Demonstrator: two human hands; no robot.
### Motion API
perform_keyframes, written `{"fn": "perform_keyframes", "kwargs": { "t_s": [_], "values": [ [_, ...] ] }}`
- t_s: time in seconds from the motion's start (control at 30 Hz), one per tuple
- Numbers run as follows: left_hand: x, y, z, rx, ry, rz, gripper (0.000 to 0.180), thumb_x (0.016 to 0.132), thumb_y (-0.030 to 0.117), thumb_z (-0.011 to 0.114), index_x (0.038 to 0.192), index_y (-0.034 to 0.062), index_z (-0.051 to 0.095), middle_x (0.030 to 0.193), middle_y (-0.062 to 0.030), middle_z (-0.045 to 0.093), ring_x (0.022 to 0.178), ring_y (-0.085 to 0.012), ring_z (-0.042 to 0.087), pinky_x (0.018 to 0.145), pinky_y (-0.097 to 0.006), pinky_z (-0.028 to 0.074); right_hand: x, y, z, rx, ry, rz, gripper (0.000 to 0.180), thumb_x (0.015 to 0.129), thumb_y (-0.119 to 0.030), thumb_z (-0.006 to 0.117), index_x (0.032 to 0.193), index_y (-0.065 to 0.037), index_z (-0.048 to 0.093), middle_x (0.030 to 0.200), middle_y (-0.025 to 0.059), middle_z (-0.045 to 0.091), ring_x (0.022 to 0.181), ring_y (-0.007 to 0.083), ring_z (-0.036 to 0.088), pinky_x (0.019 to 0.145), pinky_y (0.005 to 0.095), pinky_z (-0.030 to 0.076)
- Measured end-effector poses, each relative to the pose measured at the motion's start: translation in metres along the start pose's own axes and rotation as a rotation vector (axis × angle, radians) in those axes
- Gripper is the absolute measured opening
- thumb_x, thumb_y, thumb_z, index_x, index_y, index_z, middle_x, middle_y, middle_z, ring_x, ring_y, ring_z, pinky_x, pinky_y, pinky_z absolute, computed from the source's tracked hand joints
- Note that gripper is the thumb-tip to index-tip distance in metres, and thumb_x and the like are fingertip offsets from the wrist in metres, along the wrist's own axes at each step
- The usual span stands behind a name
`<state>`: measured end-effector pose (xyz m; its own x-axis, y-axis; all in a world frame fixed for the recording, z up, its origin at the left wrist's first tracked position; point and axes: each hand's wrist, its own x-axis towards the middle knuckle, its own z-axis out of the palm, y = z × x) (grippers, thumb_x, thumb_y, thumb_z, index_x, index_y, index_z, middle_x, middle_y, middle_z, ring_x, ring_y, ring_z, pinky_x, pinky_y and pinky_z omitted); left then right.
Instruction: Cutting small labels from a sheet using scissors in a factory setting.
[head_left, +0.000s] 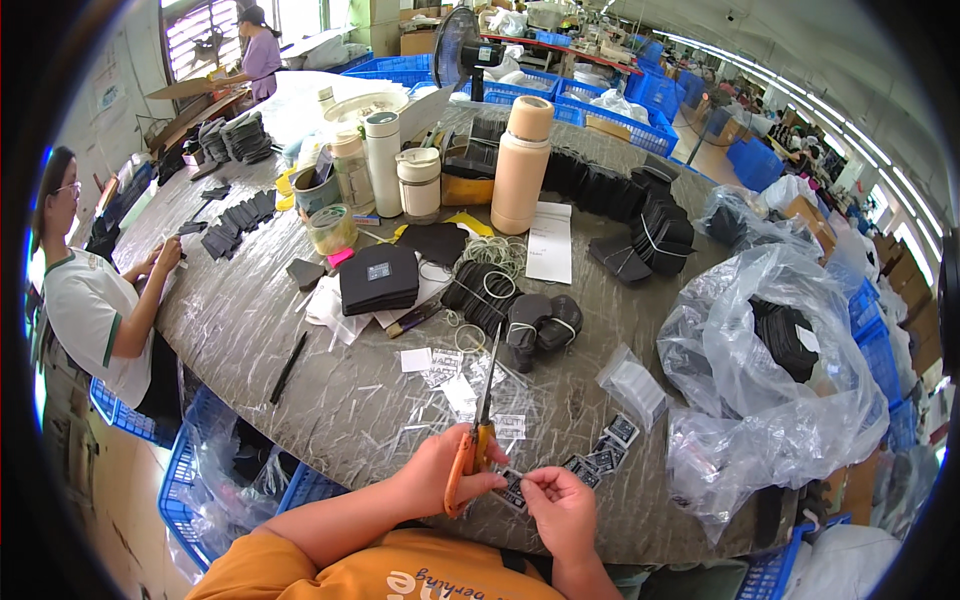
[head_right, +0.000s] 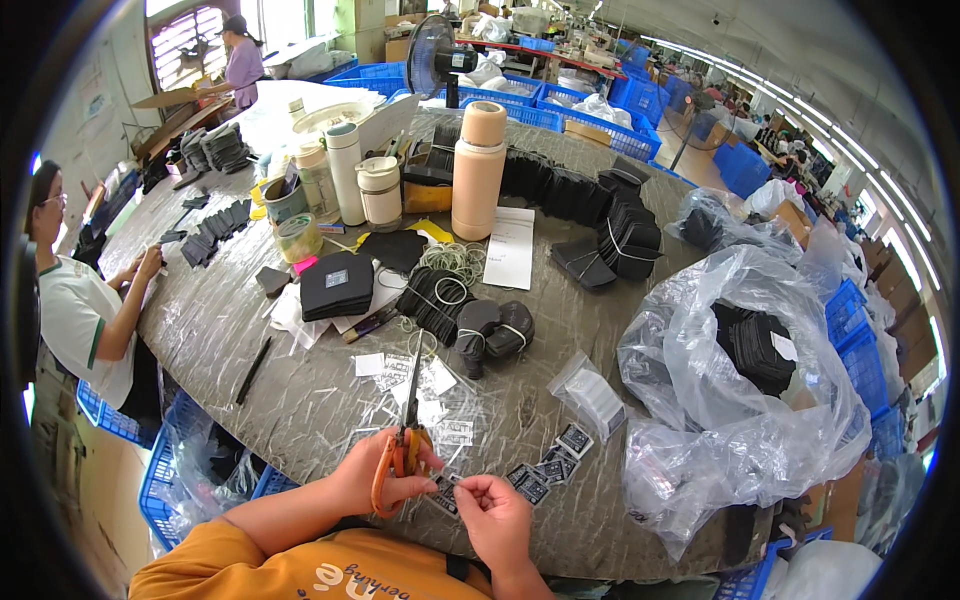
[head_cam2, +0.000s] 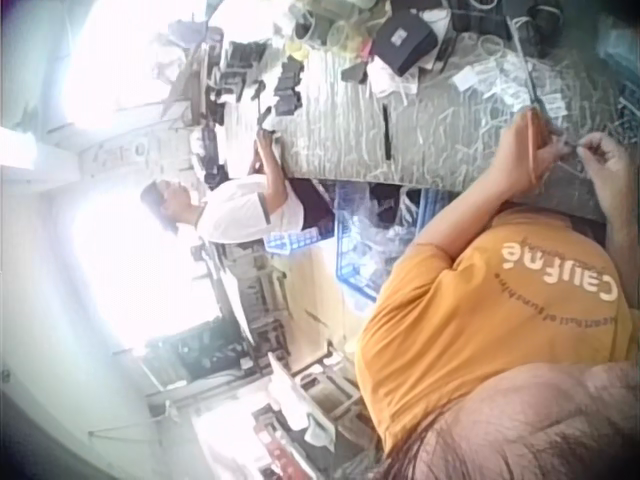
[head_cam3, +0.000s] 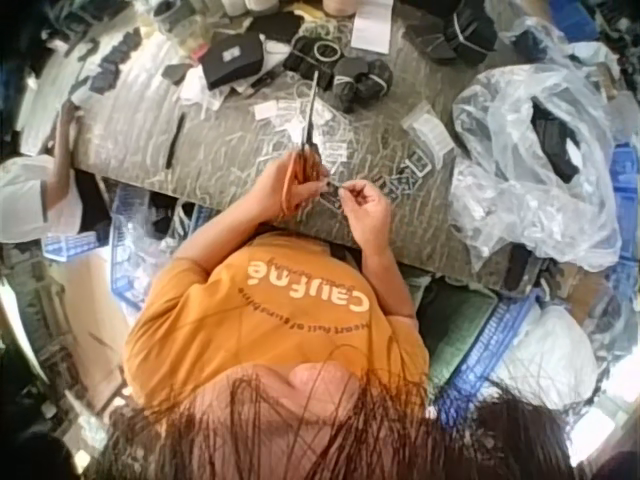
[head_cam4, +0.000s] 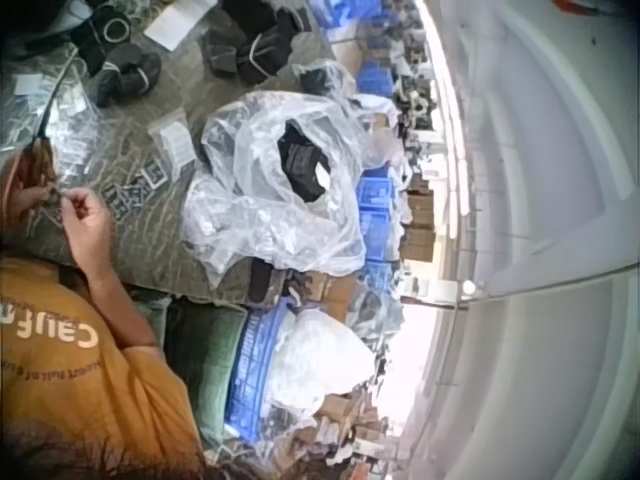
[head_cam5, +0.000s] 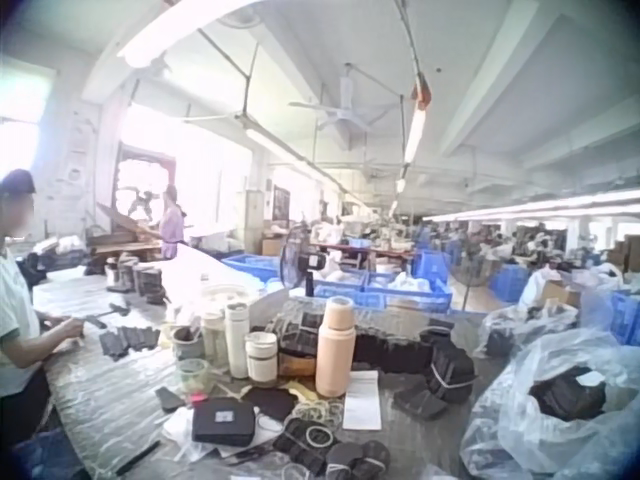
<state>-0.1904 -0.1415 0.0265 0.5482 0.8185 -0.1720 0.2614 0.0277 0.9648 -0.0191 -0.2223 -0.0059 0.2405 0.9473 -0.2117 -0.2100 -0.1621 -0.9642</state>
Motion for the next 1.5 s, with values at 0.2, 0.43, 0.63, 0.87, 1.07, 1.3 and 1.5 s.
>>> {"fn": "perform_keyframes", "kwargs": {
  "t_s": [0.2, 0.43, 0.63, 0.87, 1.07, 1.3, 1.5],
  "values": [
    [0.007, -0.029, -0.001, -0.117, 0.284, 0.001, 0.03, 0.072, 0.007, 0.074, 0.093, 0.0003, 0.053, 0.078, -0.0031, 0.06, 0.069, -0.0061, 0.056, 0.061, -0.021, 0.047, -0.001, 0.009, -0.015, -0.17, -0.044, 0.025, 0.006, 0.081, -0.001, 0.064, 0.086, 0.001, 0.062, 0.069, -0.0008, 0.059, 0.056, 0.0029, 0.051, 0.051, 0.0169, 0.041],
    [0.009, -0.038, -0.017, -0.022, 0.13, -0.153, 0.031, 0.075, 0.009, 0.074, 0.095, -0.0012, 0.052, 0.073, -0.0029, 0.059, 0.068, -0.0066, 0.057, 0.06, -0.022, 0.047, 0.037, 0.028, -0.025, -0.623, 0.165, -0.325, 0.011, 0.078, -0.004, 0.065, 0.089, 0.0, 0.064, 0.074, 0.0083, 0.06, 0.059, 0.0177, 0.057, 0.056, 0.0279, 0.046],
    [0.002, -0.027, -0.024, 0.306, 0.185, -0.195, 0.034, 0.074, 0.012, 0.074, 0.097, -0.0019, 0.054, 0.072, -0.0053, 0.062, 0.063, -0.0074, 0.057, 0.056, -0.025, 0.047, 0.013, 0.011, -0.014, -0.966, 0.222, -0.388, 0.016, 0.074, -0.011, 0.07, 0.087, -0.004, 0.063, 0.087, 0.0102, 0.055, 0.069, 0.0293, 0.058, 0.06, 0.0376, 0.047],
    [-0.001, -0.04, -0.021, 0.143, 0.187, -0.154, 0.034, 0.074, 0.022, 0.073, 0.092, -0.0022, 0.058, 0.073, -0.0145, 0.062, 0.065, -0.0171, 0.06, 0.06, -0.031, 0.047, 0.002, 0.017, -0.006, -1.139, 0.046, -0.305, 0.028, 0.07, -0.018, 0.074, 0.091, -0.007, 0.058, 0.092, 0.0102, 0.054, 0.073, 0.0312, 0.06, 0.062, 0.0393, 0.048],
    [-0.002, -0.032, -0.022, 0.259, 0.113, -0.116, 0.033, 0.075, 0.014, 0.075, 0.095, -0.0007, 0.053, 0.07, -0.004, 0.061, 0.062, -0.0075, 0.058, 0.054, -0.024, 0.046, 0.004, 0.022, -0.009, -0.94, 0.034, -0.201, 0.018, 0.072, -0.013, 0.07, 0.082, -0.007, 0.057, 0.076, 0.0106, 0.06, 0.067, 0.0302, 0.06, 0.059, 0.0383, 0.047],
    [-0.005, -0.038, -0.023, 0.203, 0.065, -0.117, 0.028, 0.076, 0.011, 0.073, 0.094, -0.0001, 0.054, 0.072, -0.0034, 0.061, 0.063, -0.007, 0.057, 0.055, -0.023, 0.046, 0.0, 0.007, -0.004, -0.976, 0.017, -0.234, 0.019, 0.065, -0.004, 0.07, 0.078, -0.002, 0.056, 0.084, 0.0124, 0.059, 0.065, 0.0263, 0.057, 0.06, 0.0346, 0.046],
    [-0.004, -0.043, -0.022, 0.19, 0.03, -0.123, 0.028, 0.076, 0.009, 0.072, 0.096, -0.0008, 0.054, 0.074, -0.0031, 0.06, 0.063, -0.0073, 0.057, 0.055, -0.023, 0.046, -0.003, 0.012, -0.012, -0.933, -0.025, -0.279, 0.014, 0.067, -0.006, 0.067, 0.076, -0.005, 0.057, 0.095, 0.0109, 0.058, 0.076, 0.0314, 0.058, 0.064, 0.0382, 0.047]
  ]
}}
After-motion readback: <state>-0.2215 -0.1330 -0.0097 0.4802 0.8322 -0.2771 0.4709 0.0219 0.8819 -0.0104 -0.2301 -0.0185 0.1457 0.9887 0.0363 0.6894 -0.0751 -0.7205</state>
